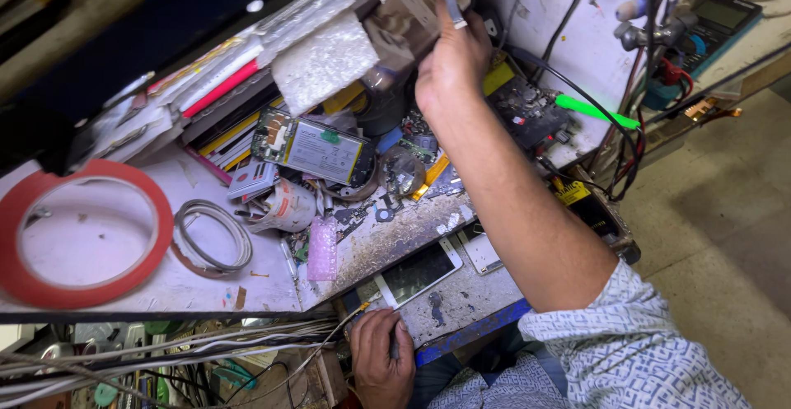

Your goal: The person assembles a phone by placing internal components and the rear plate, uses a screwdriver to secure parts, and then plugs in a cable to verify the device charges.

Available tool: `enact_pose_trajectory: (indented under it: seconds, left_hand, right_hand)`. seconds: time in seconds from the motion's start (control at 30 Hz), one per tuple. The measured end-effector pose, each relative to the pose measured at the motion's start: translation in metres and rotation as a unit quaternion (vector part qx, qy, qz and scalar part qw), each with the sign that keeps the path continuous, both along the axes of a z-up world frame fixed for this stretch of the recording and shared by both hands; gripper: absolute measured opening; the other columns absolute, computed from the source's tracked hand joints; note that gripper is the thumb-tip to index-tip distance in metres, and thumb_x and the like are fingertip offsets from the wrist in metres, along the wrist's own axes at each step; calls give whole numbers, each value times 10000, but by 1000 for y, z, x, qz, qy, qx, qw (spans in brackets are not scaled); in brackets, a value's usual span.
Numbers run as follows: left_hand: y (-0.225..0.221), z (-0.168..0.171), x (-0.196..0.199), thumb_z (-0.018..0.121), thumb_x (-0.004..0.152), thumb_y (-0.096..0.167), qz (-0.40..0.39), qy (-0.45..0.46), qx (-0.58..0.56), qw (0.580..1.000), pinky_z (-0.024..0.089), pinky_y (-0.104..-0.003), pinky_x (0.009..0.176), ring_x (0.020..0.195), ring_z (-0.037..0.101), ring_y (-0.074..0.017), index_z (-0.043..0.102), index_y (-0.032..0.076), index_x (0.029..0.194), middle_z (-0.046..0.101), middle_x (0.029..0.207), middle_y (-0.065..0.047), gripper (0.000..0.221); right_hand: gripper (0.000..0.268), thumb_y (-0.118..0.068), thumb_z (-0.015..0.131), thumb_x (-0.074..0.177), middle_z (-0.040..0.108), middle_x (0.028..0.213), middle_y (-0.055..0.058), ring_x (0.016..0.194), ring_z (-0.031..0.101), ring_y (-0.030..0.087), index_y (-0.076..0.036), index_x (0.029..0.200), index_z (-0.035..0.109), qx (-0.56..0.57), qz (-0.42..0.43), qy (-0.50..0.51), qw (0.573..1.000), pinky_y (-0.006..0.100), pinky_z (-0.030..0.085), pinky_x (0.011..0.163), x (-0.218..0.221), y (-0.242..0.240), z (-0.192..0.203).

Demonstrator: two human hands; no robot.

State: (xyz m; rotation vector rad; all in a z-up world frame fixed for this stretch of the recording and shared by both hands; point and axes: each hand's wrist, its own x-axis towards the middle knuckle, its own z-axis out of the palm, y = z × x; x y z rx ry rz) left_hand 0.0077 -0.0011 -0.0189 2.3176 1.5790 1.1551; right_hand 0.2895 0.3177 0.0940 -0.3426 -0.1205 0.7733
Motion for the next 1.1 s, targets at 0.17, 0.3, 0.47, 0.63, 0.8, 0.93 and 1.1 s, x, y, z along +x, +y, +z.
enact_pose_trajectory:
  seconds: [0.17,0.3,0.47,0.63,0.8,0.93,1.1]
  left_hand:
    - [0,2,1,724,844,58,4,5,-8,1000,519,-427,978,1107,663,-306,728,29,1014,715,1079,-120,173]
    - [2,4,0,731,841,63,3,-2,11,1000,527,-421,966,1096,667,-302,725,31,1003,714,1073,-116,165]
    - [1,5,1,735,831,66,6,-12,17,1000,530,-421,951,1092,666,-307,729,33,988,713,1067,-113,160]
    - [-1,4,-2,734,842,69,7,-10,-9,1000,534,-423,935,1086,668,-310,732,27,981,708,1070,-115,145]
    - [0,2,-3,732,846,75,11,-14,-21,1000,540,-420,925,1082,670,-306,735,24,975,708,1064,-118,139]
    - [0,5,-2,742,837,83,1,-13,7,1000,535,-430,935,1077,667,-306,740,28,966,712,1053,-115,140]
    - [-1,11,-3,743,837,70,-4,-23,-5,1000,533,-432,927,1076,671,-314,736,20,963,714,1049,-124,136]
  right_hand:
    - [365,-314,552,1003,687,1227,161,1138,673,344,-48,1250,594,30,271,77,959,562,549,1007,-3,-33,26]
    - [518,-444,369,1113,635,1406,154,1326,614,333,-64,1430,519,188,403,1,896,554,467,1188,-23,-85,48]
    - [654,-552,336,1099,626,1386,224,1291,613,397,-31,1469,478,229,484,-68,842,580,466,1138,-47,-128,52]
    - [643,-526,304,1128,612,1390,245,1310,598,415,-1,1472,444,125,476,23,870,599,475,1170,-54,-130,42]
    - [566,-507,317,1136,616,1384,257,1320,584,433,-53,1438,467,227,453,-57,860,714,463,1112,-61,-152,45]
    - [600,-501,309,1092,621,1365,192,1266,601,417,-57,1479,423,102,543,-26,833,740,524,995,-64,-156,53]
    - [492,-178,536,1016,590,1354,259,1162,684,429,-19,1448,362,-13,457,-262,850,615,629,815,-46,-140,57]
